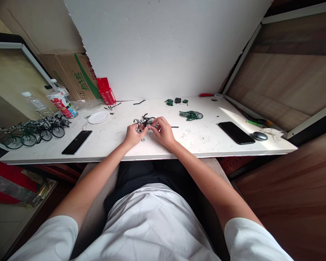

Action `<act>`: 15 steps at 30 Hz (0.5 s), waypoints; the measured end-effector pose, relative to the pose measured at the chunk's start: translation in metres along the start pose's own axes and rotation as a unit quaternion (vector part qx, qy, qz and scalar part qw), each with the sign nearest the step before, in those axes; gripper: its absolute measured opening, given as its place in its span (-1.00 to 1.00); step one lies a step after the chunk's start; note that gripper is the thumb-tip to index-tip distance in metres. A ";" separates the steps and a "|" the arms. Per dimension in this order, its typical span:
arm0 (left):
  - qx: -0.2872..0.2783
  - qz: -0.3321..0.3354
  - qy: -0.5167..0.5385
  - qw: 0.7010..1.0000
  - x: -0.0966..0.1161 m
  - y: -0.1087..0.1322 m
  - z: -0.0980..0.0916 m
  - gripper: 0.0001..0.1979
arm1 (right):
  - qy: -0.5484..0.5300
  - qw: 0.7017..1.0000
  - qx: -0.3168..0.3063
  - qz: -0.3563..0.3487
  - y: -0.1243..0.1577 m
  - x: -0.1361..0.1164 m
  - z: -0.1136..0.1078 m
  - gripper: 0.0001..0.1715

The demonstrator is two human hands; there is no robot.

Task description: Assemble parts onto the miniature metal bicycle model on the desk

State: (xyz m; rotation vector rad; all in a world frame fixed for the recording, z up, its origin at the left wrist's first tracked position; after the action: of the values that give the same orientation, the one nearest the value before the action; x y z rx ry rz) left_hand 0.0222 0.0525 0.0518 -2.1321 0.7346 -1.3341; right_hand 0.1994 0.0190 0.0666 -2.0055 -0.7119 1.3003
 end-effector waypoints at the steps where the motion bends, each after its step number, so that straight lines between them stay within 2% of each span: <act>1: -0.002 -0.001 0.000 1.000 -0.001 0.000 0.000 -0.87 | 0.000 1.000 0.000 0.000 0.000 0.000 0.000 -0.54; 15: 0.004 0.010 0.000 1.000 0.002 0.000 0.000 -0.85 | 0.004 1.000 -0.004 -0.002 0.000 0.003 0.002 -0.54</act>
State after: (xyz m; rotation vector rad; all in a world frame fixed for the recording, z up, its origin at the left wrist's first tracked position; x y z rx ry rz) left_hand 0.0228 0.0510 0.0535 -2.1134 0.7484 -1.3228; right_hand 0.1990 0.0217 0.0643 -2.0130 -0.7173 1.2893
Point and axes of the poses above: each hand's wrist, its own y-axis away from the middle knuckle, its own z-axis out of the palm, x = y × z, the point moved 9 cm from there along -y, towards the middle knuckle
